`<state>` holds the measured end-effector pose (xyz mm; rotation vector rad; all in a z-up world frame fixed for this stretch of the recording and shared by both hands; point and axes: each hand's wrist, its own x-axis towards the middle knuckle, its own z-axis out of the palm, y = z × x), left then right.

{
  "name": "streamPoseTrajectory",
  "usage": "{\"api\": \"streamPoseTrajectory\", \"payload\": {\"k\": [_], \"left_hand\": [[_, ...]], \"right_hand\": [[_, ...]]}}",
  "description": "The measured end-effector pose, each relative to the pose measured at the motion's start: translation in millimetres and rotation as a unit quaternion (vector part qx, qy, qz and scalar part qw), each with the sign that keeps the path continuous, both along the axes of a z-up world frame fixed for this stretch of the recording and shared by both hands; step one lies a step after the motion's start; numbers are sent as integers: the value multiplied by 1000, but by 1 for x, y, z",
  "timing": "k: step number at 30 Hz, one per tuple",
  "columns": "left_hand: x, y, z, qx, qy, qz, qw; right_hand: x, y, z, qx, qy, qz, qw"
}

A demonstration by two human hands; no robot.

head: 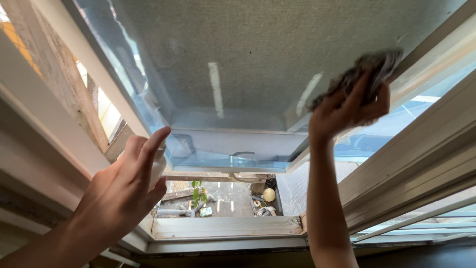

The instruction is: The person cleans a window by spraying a cleaning solution from a white bottle and wiping the glass with a cloth. The person repeatedly sprays and wipes the same window pane, focusing on different sections of the glass.

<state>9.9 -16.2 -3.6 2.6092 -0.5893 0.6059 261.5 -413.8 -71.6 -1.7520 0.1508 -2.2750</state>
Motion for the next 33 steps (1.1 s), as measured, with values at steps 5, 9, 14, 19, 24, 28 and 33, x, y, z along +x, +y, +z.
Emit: {"api": "streamPoseTrajectory", "payload": {"k": [5, 9, 14, 19, 24, 28, 33], "left_hand": [[7, 1, -9, 44, 49, 53, 996], [8, 0, -9, 77, 88, 84, 990], [3, -5, 0, 34, 75, 75, 994], [-1, -6, 6, 20, 54, 53, 997], [0, -3, 4, 9, 39, 35, 999], [1, -2, 0, 8, -26, -1, 1000], [-6, 1, 2, 0, -36, -10, 999]], "right_hand": [[3, 83, 16, -100, 3, 73, 992], [-3, 111, -63, -290, 65, 89, 951], [16, 59, -147, -256, 49, 136, 956], [18, 7, -77, -33, 30, 55, 997], [24, 42, 51, 43, -32, 102, 993], [13, 109, 44, -135, 6, 105, 985], [5, 112, -46, -323, 20, 104, 940]]}}
